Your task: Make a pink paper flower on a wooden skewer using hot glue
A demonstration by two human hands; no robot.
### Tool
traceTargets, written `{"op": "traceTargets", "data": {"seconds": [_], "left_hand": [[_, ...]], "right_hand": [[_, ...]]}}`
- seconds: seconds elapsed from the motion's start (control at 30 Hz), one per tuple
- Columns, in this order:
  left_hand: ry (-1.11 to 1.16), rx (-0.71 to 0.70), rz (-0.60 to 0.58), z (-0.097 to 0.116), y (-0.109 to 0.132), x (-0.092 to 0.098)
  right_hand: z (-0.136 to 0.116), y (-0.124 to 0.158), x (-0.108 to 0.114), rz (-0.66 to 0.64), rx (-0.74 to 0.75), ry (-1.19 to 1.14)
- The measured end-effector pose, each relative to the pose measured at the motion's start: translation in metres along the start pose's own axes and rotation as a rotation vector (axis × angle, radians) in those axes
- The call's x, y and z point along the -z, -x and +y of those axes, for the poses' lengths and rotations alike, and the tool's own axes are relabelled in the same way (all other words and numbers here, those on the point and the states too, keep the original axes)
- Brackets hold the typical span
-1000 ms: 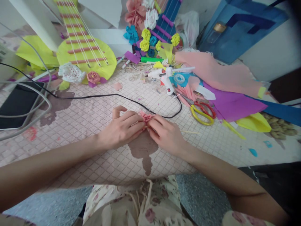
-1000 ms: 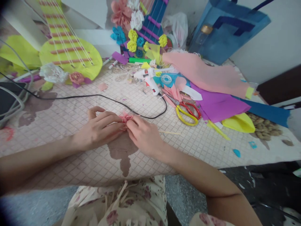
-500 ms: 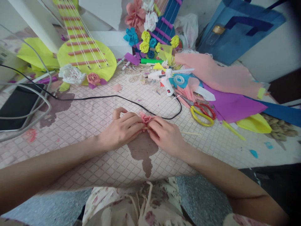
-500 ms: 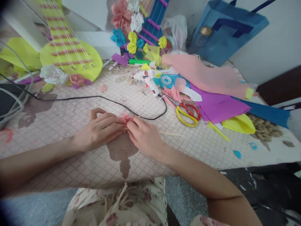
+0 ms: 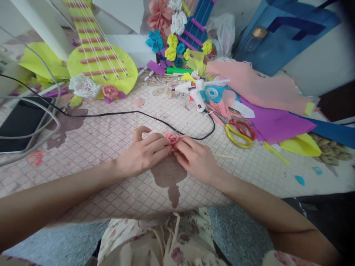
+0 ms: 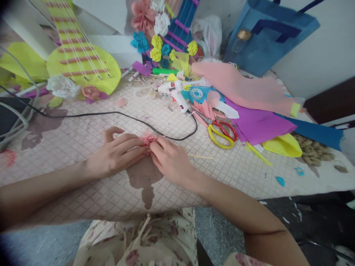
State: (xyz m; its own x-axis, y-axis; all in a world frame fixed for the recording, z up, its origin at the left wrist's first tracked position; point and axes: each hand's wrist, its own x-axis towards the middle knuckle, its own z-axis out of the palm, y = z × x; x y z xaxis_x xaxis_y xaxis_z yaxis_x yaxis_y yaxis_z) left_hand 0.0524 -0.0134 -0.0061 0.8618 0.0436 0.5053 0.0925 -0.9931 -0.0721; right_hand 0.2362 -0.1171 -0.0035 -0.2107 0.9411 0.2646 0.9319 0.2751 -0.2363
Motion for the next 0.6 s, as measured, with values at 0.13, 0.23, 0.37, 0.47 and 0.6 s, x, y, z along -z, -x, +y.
{"op": "traceTargets", "data": {"seconds": [0.13,0.23,0.37,0.47,0.6], "left_hand": [[-0.018,0.006,0.008,0.0009,-0.0002,-0.0007],[-0.022,0.012,0.018,0.0019,-0.0004,-0.0015],[-0.014,0.034,0.000,0.0022,-0.0005,-0.0022],[-0.011,0.055,-0.005,0.0023,-0.0012,-0.0029],[-0.006,0.070,-0.007,0.0030,-0.0026,-0.0042]], "right_hand": [[-0.0006,-0.0004,0.0011,-0.001,0.000,0.001],[-0.0007,-0.0006,0.0011,-0.005,0.005,-0.003],[-0.0008,-0.0006,0.0006,-0.003,0.004,-0.005],[-0.0009,-0.0006,0.0003,-0.019,-0.006,-0.013],[-0.0008,-0.0016,-0.0002,-0.028,-0.010,-0.020]]}}
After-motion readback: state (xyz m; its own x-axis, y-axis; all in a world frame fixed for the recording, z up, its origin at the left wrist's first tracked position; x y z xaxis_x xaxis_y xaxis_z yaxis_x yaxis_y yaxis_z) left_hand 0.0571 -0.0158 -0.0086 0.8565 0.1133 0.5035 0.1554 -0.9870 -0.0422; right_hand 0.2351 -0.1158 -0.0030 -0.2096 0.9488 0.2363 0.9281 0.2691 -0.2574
